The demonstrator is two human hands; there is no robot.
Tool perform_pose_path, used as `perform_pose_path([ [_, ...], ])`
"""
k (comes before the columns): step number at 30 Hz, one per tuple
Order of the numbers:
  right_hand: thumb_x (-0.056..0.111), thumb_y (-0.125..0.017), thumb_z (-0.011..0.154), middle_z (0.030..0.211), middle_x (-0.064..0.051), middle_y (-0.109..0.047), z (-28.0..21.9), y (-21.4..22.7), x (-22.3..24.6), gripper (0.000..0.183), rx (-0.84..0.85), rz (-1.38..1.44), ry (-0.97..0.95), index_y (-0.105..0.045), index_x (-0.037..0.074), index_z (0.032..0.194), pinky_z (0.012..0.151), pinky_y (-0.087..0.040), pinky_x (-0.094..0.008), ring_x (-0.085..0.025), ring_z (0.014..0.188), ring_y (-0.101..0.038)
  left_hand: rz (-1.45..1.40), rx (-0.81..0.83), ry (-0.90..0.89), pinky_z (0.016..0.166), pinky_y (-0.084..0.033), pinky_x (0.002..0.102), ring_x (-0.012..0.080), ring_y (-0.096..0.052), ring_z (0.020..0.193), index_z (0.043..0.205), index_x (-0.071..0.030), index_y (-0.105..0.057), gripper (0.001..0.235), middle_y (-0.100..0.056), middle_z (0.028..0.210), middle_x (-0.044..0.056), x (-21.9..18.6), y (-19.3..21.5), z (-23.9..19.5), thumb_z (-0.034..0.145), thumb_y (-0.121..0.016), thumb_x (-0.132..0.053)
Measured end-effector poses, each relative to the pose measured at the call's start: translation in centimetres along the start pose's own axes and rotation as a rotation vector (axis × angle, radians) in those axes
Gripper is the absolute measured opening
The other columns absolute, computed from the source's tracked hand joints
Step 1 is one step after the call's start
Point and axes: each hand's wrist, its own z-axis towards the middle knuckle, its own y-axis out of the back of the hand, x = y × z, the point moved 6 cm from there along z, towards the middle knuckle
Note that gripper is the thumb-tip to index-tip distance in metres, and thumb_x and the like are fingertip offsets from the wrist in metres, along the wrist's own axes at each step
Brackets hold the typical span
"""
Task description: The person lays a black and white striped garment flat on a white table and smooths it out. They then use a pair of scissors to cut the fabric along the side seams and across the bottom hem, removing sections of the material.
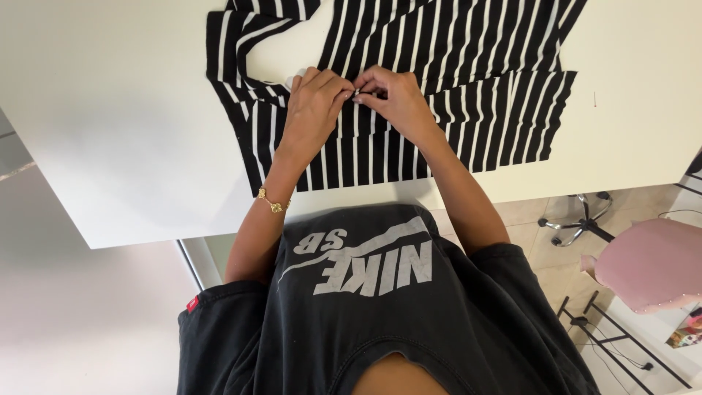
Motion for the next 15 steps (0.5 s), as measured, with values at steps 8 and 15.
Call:
perform_pose_path([
  [8,0.0,-0.086,0.1,0.098,-0.008,-0.08,-0.2,-0.5,0.9,0.012,-0.098,-0.091,0.114,-0.076,0.003,0.106,0.088,-0.066,-0.026,-0.016,0.089,-0.077,0.101,-0.294,0.107,0.089,-0.046,0.043,0.0316,-0.063,0.104,0.117,-0.005,-0.071,0.011,-0.071,0.112,0.011,0.0,5.0,-5.6,0.106,-0.073,-0.003],
  [15,0.002,-0.085,0.102,0.102,-0.009,-0.08,-0.5,-1.5,0.1,0.012,-0.179,-0.229,0.101,-0.077,0.004,0.11,0.086,-0.066,-0.026,-0.017,0.09,-0.077,0.131,-0.464,0.375,0.092,-0.051,0.041,0.0302,-0.058,0.108,0.124,0.0,-0.065,0.015,-0.061,0.118,0.014,2.4,7.7,-12.3,0.111,-0.071,-0.003],
])
